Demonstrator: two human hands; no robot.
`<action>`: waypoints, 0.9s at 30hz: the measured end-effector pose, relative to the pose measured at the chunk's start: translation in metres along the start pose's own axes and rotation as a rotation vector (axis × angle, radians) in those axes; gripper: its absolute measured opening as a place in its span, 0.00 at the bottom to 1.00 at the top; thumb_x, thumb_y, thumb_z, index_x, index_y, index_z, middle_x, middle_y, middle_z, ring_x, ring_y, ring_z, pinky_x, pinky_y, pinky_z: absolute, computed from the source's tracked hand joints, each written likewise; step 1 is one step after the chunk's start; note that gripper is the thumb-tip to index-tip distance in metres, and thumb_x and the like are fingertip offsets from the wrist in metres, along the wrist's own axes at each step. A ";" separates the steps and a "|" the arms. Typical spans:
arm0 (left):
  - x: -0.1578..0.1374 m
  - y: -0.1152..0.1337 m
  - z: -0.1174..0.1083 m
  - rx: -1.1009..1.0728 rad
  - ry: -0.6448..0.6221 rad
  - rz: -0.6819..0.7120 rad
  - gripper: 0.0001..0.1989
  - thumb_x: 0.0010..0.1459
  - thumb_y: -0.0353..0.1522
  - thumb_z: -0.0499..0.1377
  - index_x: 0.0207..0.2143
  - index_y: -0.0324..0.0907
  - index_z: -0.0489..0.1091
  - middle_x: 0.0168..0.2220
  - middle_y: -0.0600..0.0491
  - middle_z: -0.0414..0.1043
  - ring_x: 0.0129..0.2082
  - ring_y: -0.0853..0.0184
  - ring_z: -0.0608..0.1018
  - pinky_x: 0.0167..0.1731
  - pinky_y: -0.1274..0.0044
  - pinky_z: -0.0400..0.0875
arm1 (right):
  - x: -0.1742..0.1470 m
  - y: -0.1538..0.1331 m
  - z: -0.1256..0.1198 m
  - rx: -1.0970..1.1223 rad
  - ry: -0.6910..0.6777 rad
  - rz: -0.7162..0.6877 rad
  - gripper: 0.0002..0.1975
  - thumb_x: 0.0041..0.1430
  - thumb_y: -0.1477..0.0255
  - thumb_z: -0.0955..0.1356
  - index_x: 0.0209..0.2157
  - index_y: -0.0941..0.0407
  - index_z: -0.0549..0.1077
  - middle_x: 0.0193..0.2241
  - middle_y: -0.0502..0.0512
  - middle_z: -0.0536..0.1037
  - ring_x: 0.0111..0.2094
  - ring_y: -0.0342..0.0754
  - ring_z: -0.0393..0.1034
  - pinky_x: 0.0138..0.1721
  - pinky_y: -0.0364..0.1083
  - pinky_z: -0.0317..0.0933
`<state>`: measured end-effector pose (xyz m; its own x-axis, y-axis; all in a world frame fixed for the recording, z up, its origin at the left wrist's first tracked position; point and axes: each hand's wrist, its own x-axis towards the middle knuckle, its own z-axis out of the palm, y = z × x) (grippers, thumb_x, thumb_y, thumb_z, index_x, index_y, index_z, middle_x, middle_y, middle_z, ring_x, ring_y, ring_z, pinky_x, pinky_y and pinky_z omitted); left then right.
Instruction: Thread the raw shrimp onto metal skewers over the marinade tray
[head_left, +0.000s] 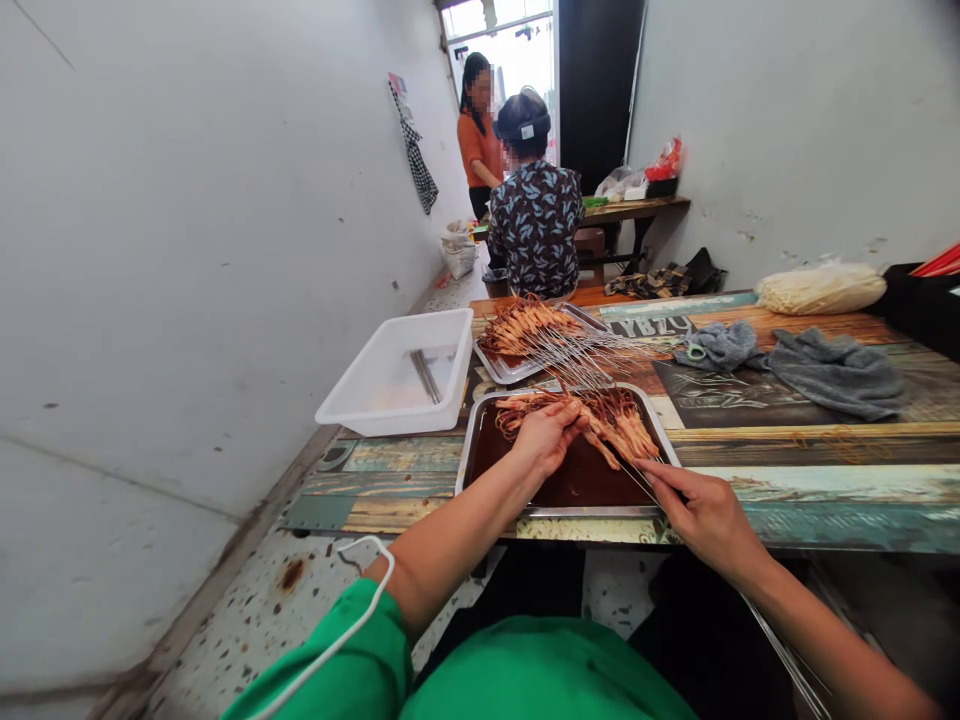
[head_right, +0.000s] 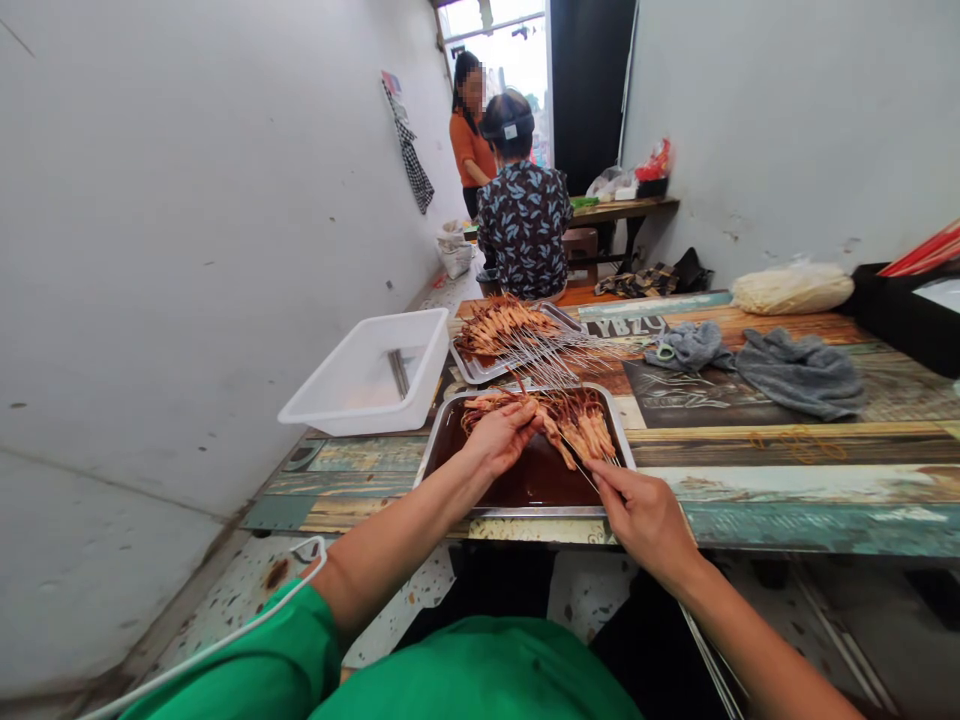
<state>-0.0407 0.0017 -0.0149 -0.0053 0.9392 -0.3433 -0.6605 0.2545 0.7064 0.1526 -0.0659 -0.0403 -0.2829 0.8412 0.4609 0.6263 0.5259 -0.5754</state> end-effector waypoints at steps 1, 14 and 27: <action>0.000 0.000 0.000 -0.003 0.005 -0.001 0.06 0.50 0.19 0.59 0.22 0.32 0.68 0.23 0.54 0.68 0.23 0.78 0.71 0.28 0.84 0.70 | 0.000 0.000 0.000 -0.004 0.002 -0.003 0.14 0.57 0.72 0.62 0.42 0.53 0.75 0.37 0.52 0.79 0.36 0.47 0.75 0.38 0.44 0.69; -0.005 -0.002 -0.001 0.081 -0.058 -0.051 0.05 0.50 0.20 0.59 0.22 0.31 0.71 0.25 0.51 0.70 0.25 0.76 0.72 0.31 0.82 0.71 | 0.000 0.001 0.001 -0.010 0.000 -0.029 0.15 0.56 0.73 0.62 0.43 0.53 0.75 0.38 0.52 0.78 0.37 0.48 0.75 0.39 0.44 0.69; -0.012 -0.003 0.006 0.073 -0.031 -0.075 0.07 0.50 0.19 0.58 0.21 0.31 0.70 0.24 0.52 0.69 0.24 0.76 0.72 0.29 0.82 0.72 | -0.001 0.001 0.000 -0.004 -0.007 -0.036 0.14 0.57 0.73 0.62 0.43 0.54 0.75 0.38 0.52 0.78 0.37 0.47 0.74 0.39 0.44 0.69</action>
<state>-0.0340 -0.0085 -0.0093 0.0665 0.9233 -0.3784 -0.6012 0.3397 0.7233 0.1536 -0.0660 -0.0410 -0.3108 0.8225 0.4763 0.6185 0.5555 -0.5557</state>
